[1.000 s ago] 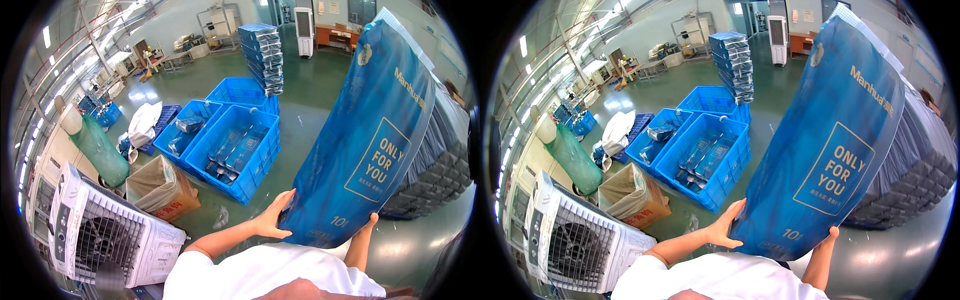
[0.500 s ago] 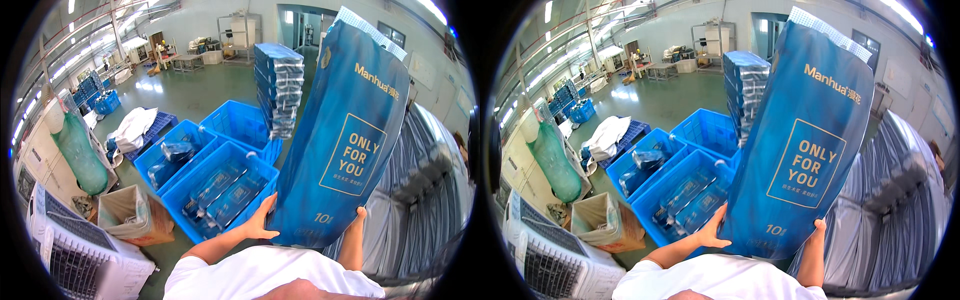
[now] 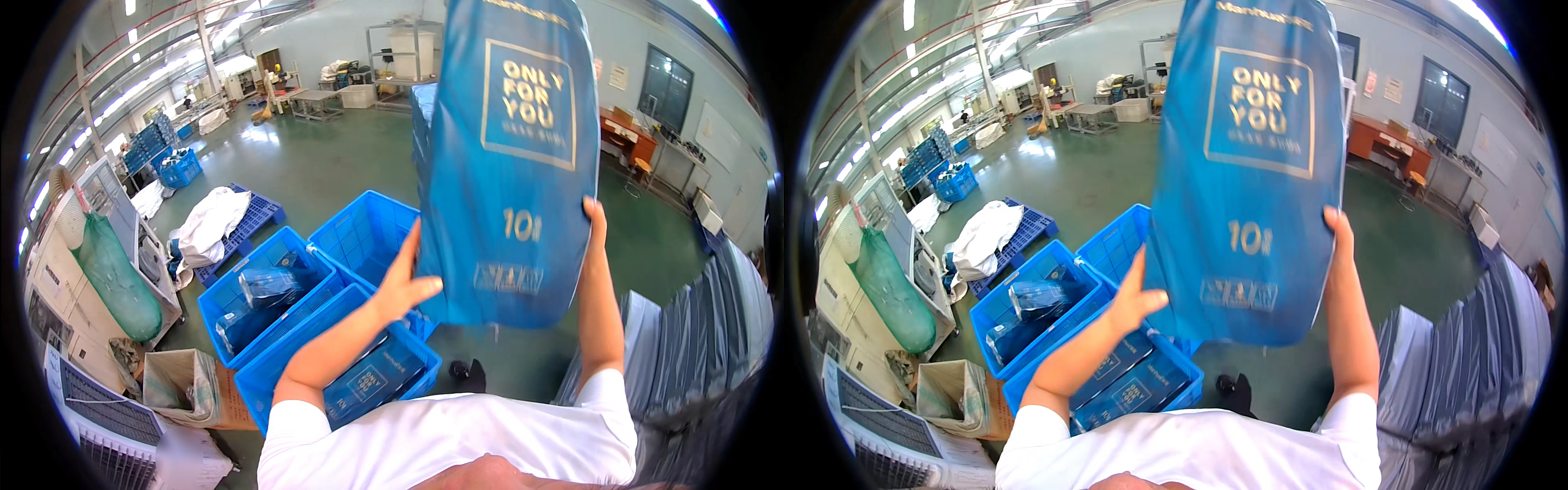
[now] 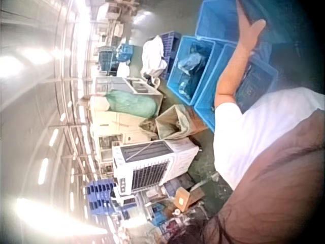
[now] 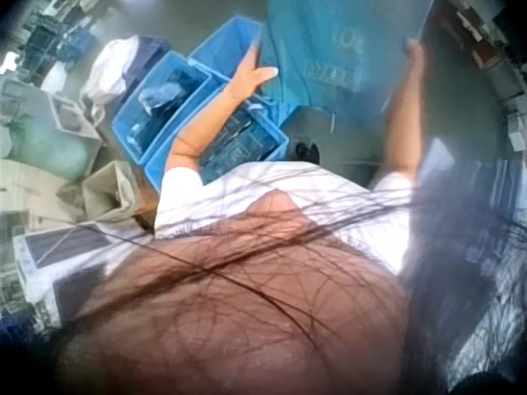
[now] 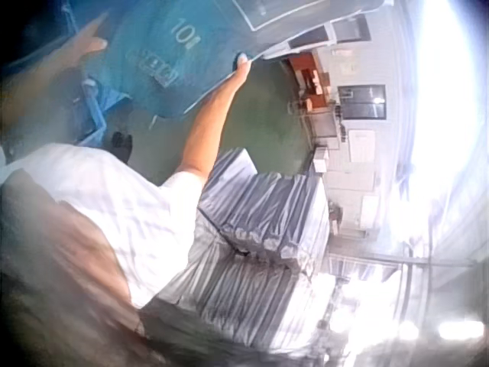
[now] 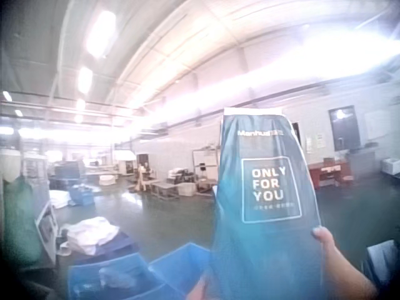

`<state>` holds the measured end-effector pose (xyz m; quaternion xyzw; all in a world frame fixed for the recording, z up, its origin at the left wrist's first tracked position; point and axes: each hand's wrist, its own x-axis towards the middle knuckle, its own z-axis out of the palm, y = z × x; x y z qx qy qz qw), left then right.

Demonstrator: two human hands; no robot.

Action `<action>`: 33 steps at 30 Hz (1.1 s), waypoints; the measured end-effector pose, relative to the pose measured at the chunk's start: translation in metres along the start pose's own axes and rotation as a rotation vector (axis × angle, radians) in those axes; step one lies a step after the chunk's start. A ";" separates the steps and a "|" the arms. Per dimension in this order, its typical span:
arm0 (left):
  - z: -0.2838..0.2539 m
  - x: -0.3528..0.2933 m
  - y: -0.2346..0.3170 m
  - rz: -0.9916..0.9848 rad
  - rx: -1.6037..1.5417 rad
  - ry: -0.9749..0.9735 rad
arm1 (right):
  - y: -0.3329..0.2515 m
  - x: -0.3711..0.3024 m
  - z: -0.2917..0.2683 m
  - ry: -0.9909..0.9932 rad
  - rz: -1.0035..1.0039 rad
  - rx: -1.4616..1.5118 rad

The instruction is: The person repeatedly picks up blue padded mailer bags from a metal table, places them into blue plastic crates, and returns to the table to continue the cycle. The person also handles stacks of gray plastic-wrapped items on the table, moving them aside to access the mailers.

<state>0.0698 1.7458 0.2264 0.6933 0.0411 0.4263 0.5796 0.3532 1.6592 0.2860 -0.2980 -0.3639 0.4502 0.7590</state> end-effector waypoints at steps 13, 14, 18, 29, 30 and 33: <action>-0.111 0.339 -0.031 -0.368 -0.217 0.401 | 0.003 0.456 -0.021 -0.211 0.378 -0.046; -0.116 0.344 -0.036 -0.443 -0.122 0.413 | 0.022 0.478 -0.033 -0.240 0.379 -0.099; -0.127 0.353 -0.060 -0.607 0.301 0.458 | 0.068 0.508 -0.083 -0.394 0.180 -0.343; -0.172 0.137 -0.197 -0.448 0.598 0.645 | 0.219 0.356 -0.303 -0.085 -0.036 -0.845; -0.171 0.074 -0.235 -0.444 0.750 0.413 | 0.254 0.316 -0.348 -0.140 0.092 -1.233; -0.079 -0.091 -0.269 -0.898 0.775 0.096 | 0.318 0.138 -0.479 -1.647 0.164 -2.153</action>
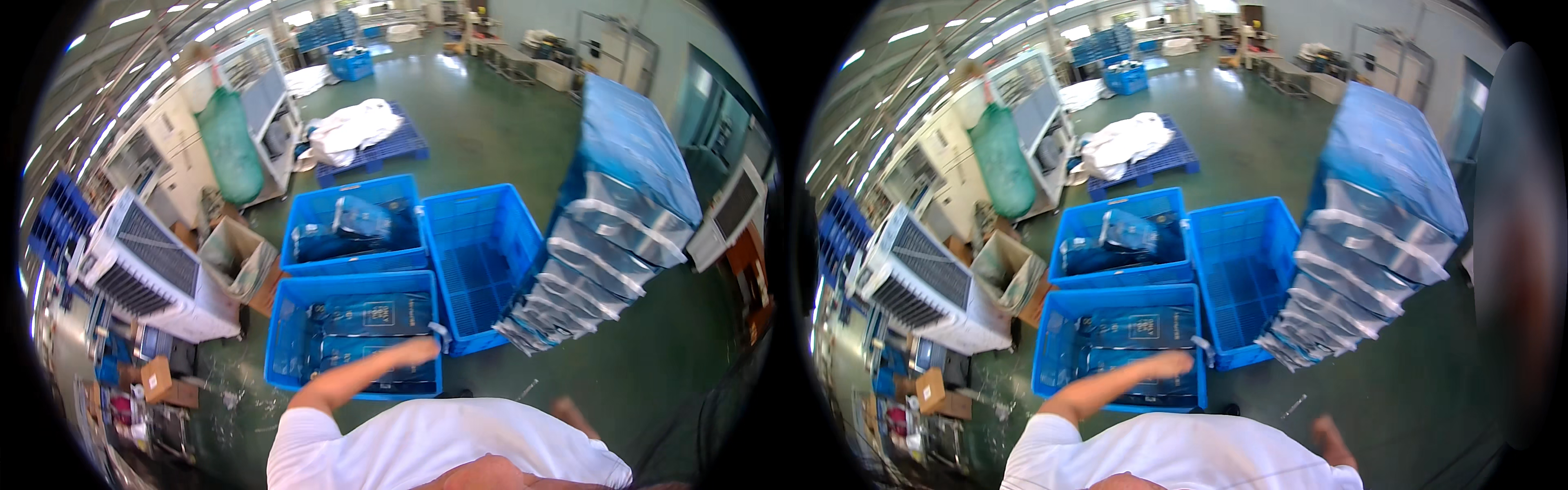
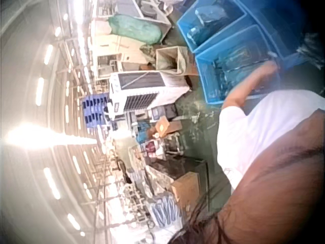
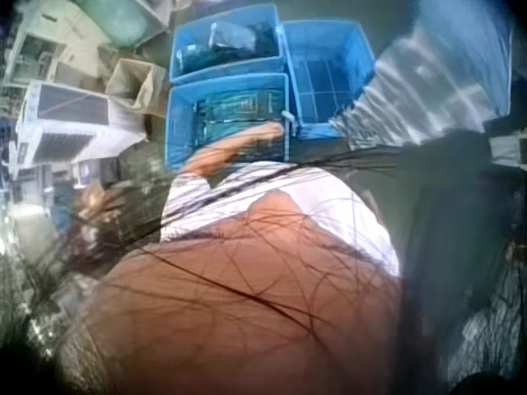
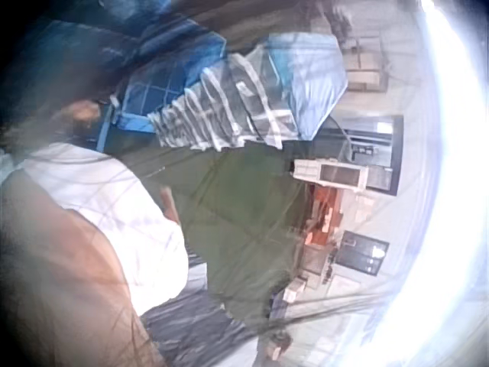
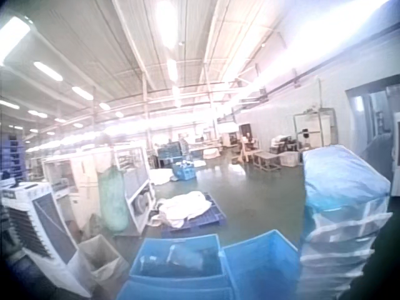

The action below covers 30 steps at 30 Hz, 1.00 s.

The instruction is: The person repeatedly picks up blue padded mailer bags from a metal table, places them into blue plastic crates, and returns to the table to continue the cycle. The person also handles stacks of gray plastic-wrapped items on the table, moving them aside to access the mailers.

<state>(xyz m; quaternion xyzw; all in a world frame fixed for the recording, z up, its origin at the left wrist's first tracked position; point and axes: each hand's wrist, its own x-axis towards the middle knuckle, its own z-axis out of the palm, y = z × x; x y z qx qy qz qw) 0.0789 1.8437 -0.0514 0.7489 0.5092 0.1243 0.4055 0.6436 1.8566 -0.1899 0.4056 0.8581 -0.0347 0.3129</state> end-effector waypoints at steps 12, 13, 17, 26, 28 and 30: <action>0.266 -0.432 -0.040 -0.933 -0.801 0.661 | -0.242 0.063 -0.194 -0.246 -0.484 0.244; 0.266 -0.440 -0.041 -0.899 -0.820 0.718 | -0.266 0.138 -0.173 -0.337 -0.161 0.002; 0.271 -0.505 -0.032 -0.854 -0.901 1.035 | -0.423 0.290 -0.264 0.314 -0.510 0.880; 0.220 -0.696 -0.068 -0.871 -1.042 1.412 | -0.898 -0.047 -0.552 -0.039 -1.800 0.759; 0.206 -0.755 -0.081 -0.938 -1.019 1.600 | -0.945 -0.103 -0.609 -0.069 -2.012 0.799; 0.217 -0.815 -0.108 -1.021 -0.988 1.786 | -0.980 -0.150 -0.658 -0.085 -2.258 0.840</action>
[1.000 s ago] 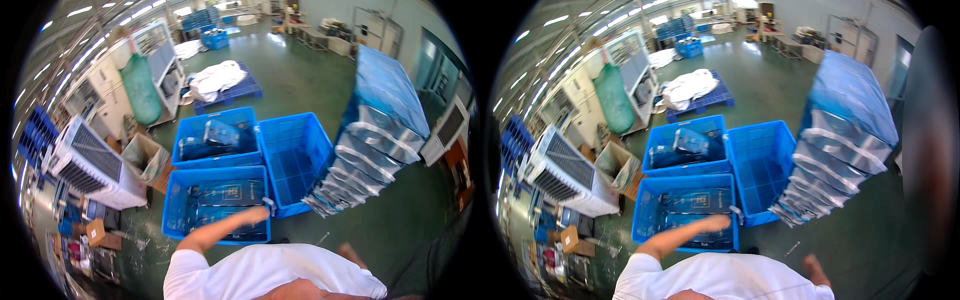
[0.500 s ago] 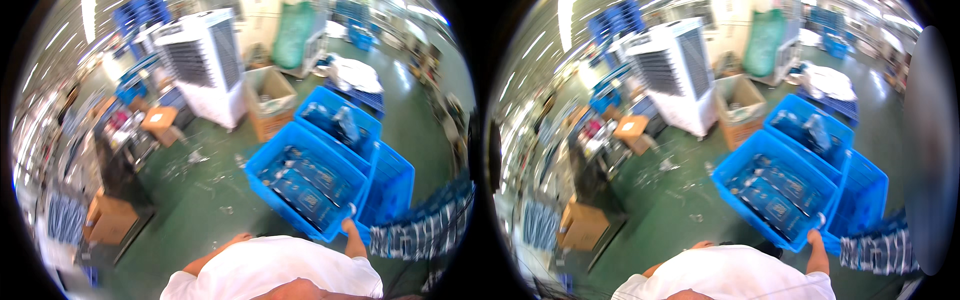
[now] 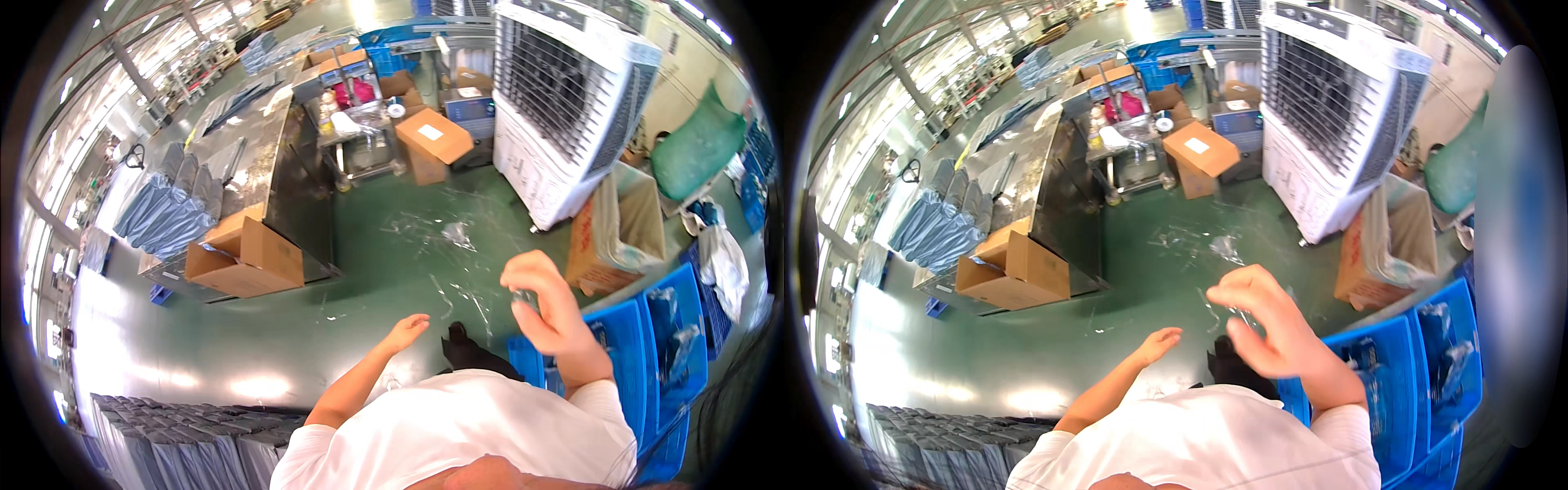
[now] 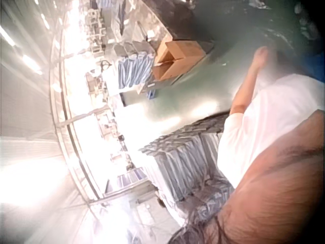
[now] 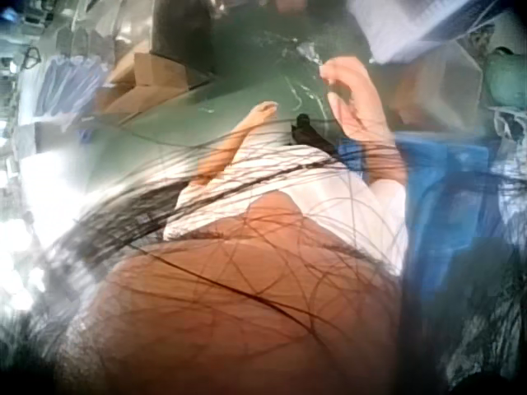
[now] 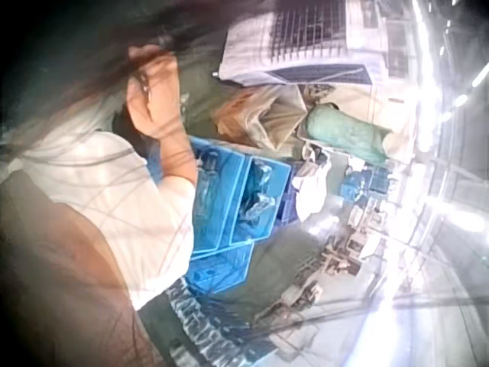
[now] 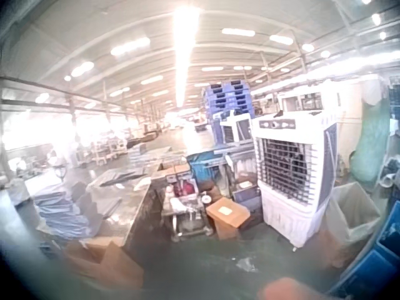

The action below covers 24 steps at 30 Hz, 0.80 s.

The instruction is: The person repeatedly picks up blue padded mailer bags from a metal table, places them into blue plastic crates, and returns to the table to continue the cycle. The person also handles stacks of gray plastic-wrapped items on the table, moving them aside to access the mailers.

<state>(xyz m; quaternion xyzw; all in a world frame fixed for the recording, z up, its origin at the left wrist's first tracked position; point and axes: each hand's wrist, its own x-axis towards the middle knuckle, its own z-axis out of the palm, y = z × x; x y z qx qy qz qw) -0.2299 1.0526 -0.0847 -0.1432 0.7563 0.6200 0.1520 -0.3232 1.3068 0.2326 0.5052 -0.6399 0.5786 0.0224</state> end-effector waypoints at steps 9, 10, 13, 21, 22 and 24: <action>-0.162 -0.014 -0.231 -0.597 0.301 0.374 | 0.085 0.230 0.077 -0.563 -0.449 0.294; -0.165 -0.025 -0.244 -0.690 0.284 0.338 | 0.126 0.243 0.103 -0.622 -0.550 0.147; -0.185 -0.023 -0.264 -0.809 0.267 0.161 | 0.281 0.273 0.183 -1.093 -0.167 -0.163; -0.312 0.127 -0.287 -0.489 0.383 0.467 | 0.625 0.180 0.223 -0.992 0.648 -0.319; -0.361 0.169 -0.215 -0.436 0.256 0.454 | 0.636 0.184 0.213 -1.098 0.848 -0.454; -0.440 0.210 -0.141 -0.193 0.165 0.640 | 0.653 0.202 0.212 -1.300 1.118 -0.569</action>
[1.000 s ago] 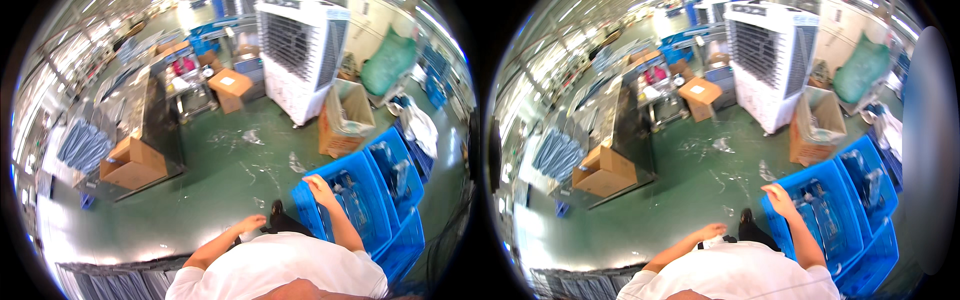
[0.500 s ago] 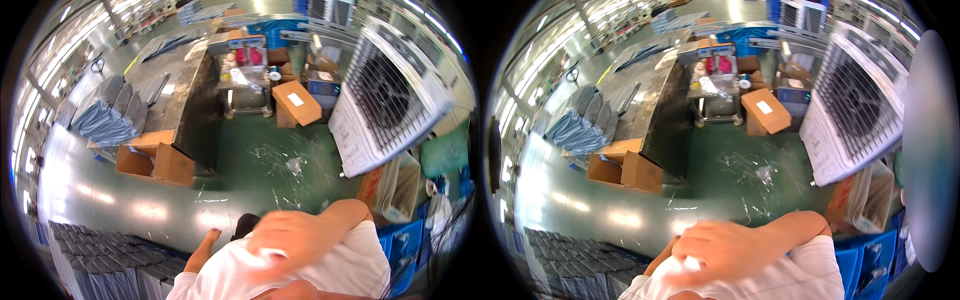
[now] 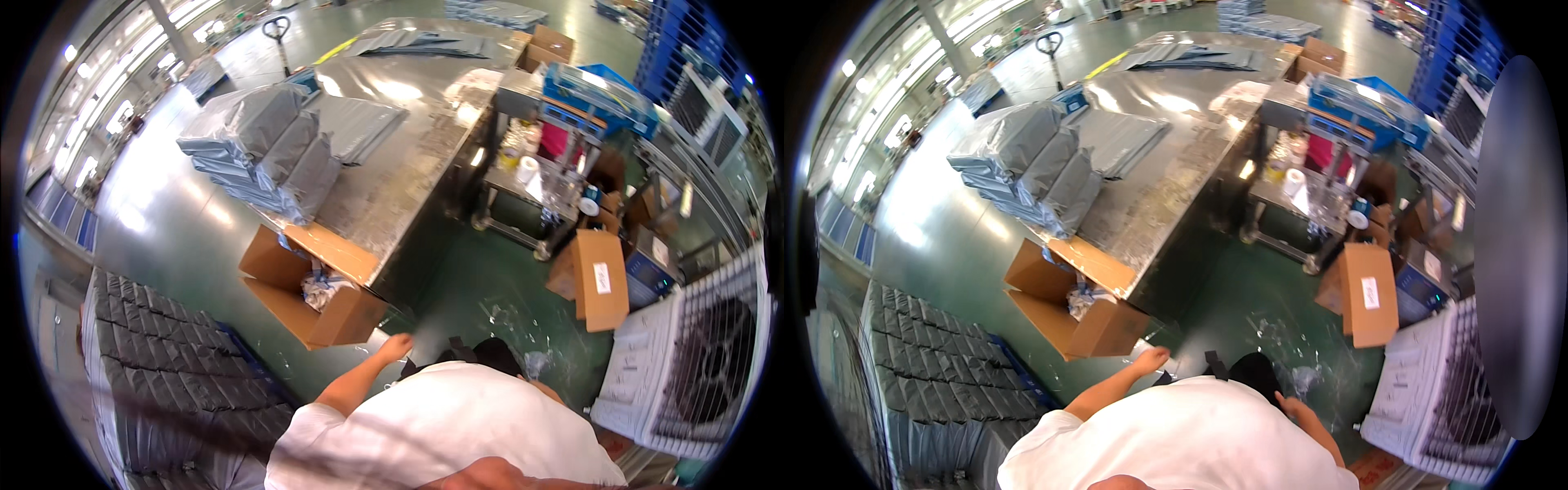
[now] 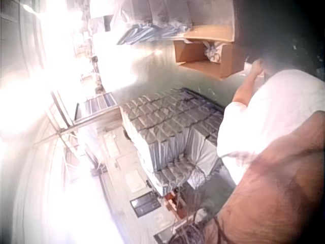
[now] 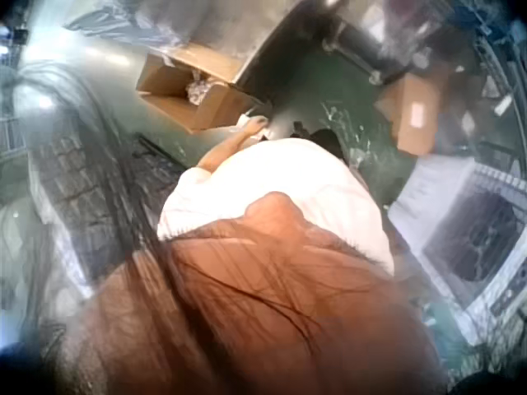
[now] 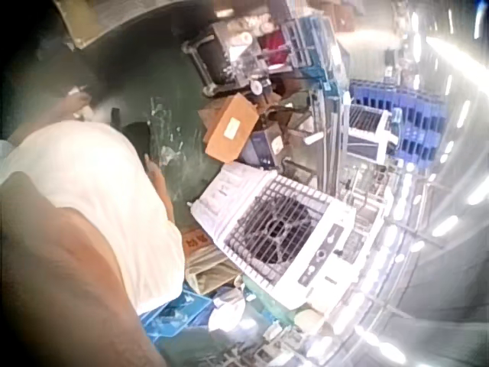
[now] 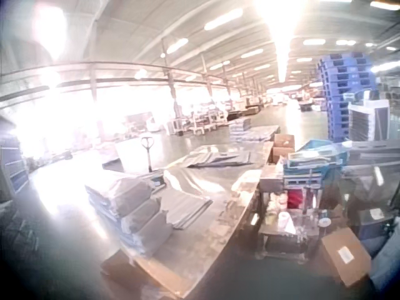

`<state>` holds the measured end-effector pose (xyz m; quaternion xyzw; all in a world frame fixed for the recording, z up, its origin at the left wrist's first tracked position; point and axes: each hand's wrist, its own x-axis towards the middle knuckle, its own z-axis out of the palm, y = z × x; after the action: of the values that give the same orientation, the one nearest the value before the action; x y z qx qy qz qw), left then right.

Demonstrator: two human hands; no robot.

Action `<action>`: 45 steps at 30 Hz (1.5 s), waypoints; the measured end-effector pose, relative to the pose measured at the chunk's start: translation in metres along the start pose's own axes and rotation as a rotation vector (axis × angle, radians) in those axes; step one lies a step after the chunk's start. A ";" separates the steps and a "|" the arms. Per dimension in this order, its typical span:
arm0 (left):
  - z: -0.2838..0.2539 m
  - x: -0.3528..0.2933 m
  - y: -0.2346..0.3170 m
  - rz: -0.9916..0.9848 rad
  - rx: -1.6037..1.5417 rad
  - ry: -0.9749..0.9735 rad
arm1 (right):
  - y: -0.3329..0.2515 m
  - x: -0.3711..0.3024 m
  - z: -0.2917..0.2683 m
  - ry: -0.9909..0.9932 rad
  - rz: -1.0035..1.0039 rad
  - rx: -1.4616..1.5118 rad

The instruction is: The person repeatedly picks up blue padded mailer bags from a metal table, places them into blue plastic crates, and returns to the table to continue the cycle. The person also handles stacks of gray plastic-wrapped items on the table, moving them aside to access the mailers.

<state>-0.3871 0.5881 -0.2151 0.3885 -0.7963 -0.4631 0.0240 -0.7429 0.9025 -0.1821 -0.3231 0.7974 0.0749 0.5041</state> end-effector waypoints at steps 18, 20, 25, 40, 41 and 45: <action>-0.374 0.241 -0.051 -0.465 -1.956 1.127 | -0.289 0.202 -0.440 0.081 -0.663 -0.485; -0.385 0.247 -0.064 -0.484 -1.980 1.232 | -0.349 0.210 -0.472 0.126 -0.728 -0.612; -0.409 0.255 -0.096 -0.543 -1.848 1.539 | -0.436 0.252 -0.500 0.173 -0.846 -0.435; -0.455 0.219 -0.164 -0.468 -1.815 1.598 | -0.565 0.303 -0.551 -0.265 -0.783 -0.901; -0.447 0.224 -0.146 -0.418 -1.784 1.660 | -0.579 0.302 -0.567 -0.186 -0.770 -0.914; -0.391 0.274 -0.035 -0.702 -0.960 1.791 | -0.608 0.285 -0.708 0.517 -0.701 -0.447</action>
<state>-0.4015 0.1222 -0.1069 0.7435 -0.0676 -0.2553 0.6144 -0.9991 -0.0125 0.0412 -0.6807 0.7039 -0.0126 0.2025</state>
